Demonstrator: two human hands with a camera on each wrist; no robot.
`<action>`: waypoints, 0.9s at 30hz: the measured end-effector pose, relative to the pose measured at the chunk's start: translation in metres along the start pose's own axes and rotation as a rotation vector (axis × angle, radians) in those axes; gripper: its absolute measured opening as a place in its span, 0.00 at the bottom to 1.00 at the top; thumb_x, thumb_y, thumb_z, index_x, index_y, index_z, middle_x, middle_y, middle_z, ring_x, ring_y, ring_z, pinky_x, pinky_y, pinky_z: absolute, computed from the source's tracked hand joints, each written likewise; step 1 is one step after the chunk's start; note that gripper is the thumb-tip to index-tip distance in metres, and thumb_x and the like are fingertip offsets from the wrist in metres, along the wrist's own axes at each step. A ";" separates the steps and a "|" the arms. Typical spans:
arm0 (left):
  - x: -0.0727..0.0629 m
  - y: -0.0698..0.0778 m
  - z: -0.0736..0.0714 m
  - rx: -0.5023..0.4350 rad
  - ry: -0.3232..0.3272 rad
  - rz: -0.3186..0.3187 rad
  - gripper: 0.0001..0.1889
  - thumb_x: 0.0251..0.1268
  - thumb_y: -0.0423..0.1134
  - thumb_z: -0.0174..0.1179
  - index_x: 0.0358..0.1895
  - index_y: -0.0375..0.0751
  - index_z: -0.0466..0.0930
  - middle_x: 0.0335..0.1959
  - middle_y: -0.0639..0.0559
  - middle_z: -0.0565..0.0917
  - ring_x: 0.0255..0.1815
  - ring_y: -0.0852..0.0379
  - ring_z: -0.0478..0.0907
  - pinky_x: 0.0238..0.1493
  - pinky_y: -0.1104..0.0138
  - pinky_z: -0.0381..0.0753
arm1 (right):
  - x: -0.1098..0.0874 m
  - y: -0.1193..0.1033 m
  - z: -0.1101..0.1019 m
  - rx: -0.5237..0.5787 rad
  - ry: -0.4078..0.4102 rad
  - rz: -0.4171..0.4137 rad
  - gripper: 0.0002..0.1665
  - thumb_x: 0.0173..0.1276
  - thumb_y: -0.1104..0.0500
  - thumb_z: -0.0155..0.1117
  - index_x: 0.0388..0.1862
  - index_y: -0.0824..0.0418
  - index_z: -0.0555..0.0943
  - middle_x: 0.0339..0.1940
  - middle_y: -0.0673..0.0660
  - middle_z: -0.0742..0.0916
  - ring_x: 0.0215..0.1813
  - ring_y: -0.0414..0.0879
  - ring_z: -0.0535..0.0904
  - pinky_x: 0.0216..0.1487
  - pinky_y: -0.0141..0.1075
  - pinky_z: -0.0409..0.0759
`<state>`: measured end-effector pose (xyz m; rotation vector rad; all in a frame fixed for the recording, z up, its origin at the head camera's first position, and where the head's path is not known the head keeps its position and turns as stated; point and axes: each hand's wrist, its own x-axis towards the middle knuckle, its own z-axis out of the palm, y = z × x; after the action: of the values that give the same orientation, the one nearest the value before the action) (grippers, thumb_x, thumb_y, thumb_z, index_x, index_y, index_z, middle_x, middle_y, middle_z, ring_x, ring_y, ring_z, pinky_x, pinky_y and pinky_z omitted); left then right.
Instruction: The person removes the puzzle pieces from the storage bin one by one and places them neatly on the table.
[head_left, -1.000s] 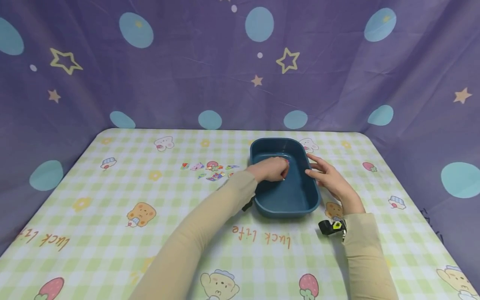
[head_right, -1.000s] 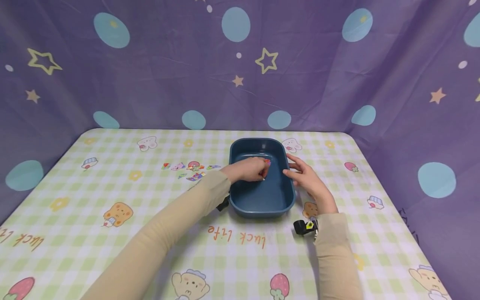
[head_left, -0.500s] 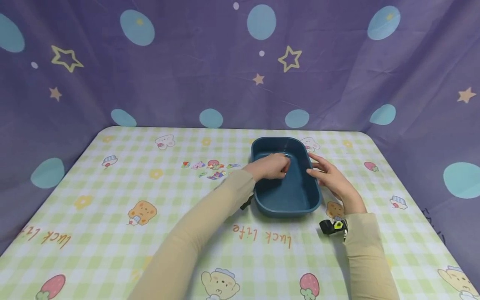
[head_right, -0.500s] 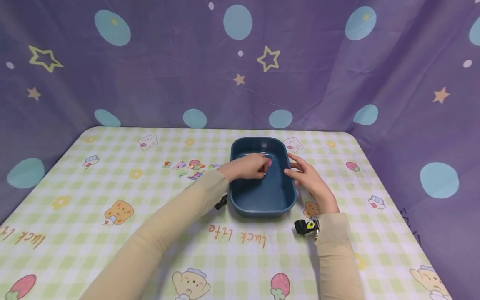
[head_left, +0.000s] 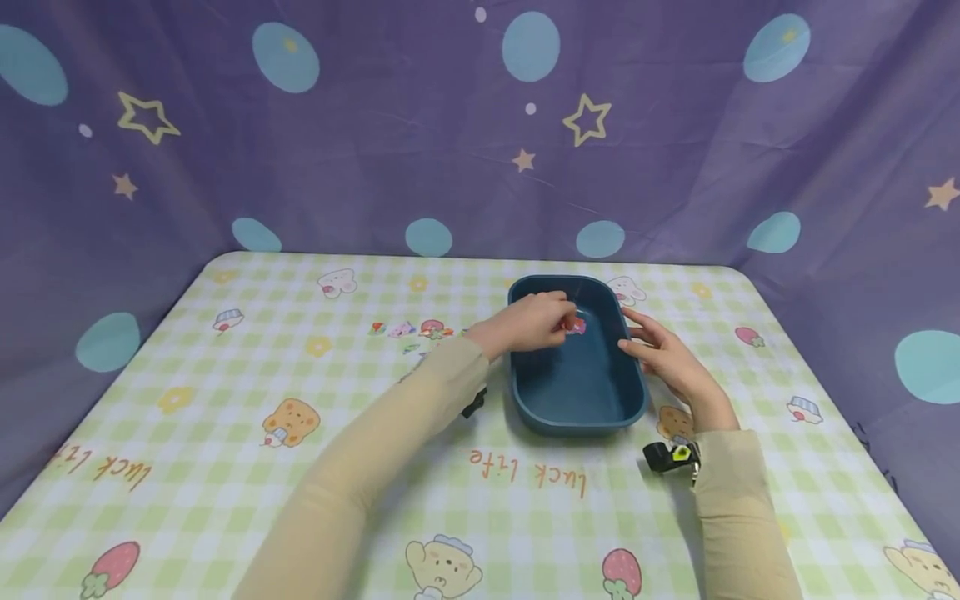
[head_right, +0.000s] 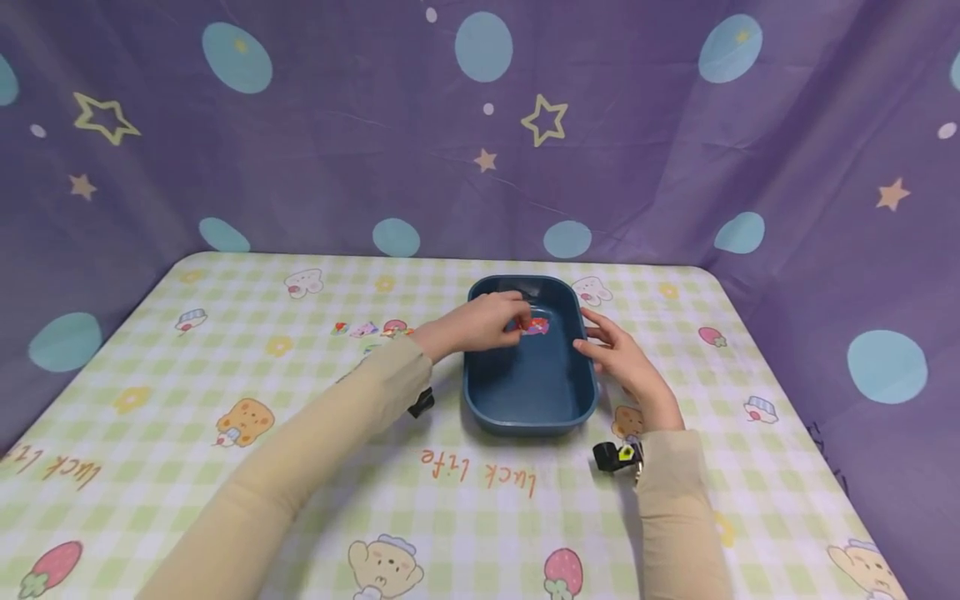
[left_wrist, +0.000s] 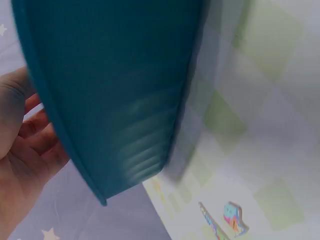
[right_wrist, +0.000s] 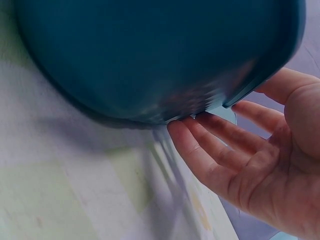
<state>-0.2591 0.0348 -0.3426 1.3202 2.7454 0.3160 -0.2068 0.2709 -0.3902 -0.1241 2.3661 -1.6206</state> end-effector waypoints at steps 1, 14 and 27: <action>-0.002 0.000 -0.002 -0.004 0.006 0.000 0.08 0.61 0.38 0.54 0.42 0.44 0.78 0.38 0.53 0.74 0.33 0.61 0.72 0.37 0.72 0.73 | 0.000 0.000 0.000 -0.002 0.002 -0.001 0.39 0.67 0.50 0.54 0.73 0.46 0.50 0.68 0.64 0.63 0.63 0.56 0.63 0.42 0.33 0.71; -0.043 -0.016 -0.021 -0.052 0.073 -0.060 0.08 0.62 0.37 0.52 0.42 0.47 0.77 0.39 0.55 0.73 0.33 0.62 0.70 0.37 0.72 0.71 | 0.001 0.001 0.000 -0.005 0.014 -0.009 0.38 0.67 0.52 0.54 0.72 0.48 0.51 0.66 0.64 0.66 0.56 0.48 0.68 0.38 0.32 0.72; -0.097 -0.055 -0.029 -0.173 0.284 -0.140 0.04 0.58 0.34 0.55 0.35 0.46 0.77 0.34 0.55 0.75 0.29 0.60 0.73 0.34 0.69 0.73 | 0.002 0.001 0.000 -0.002 0.012 -0.003 0.39 0.66 0.50 0.55 0.72 0.48 0.51 0.67 0.64 0.65 0.61 0.54 0.65 0.41 0.32 0.72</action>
<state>-0.2451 -0.0784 -0.3284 1.1104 2.9340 0.7642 -0.2086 0.2712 -0.3914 -0.1187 2.3774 -1.6242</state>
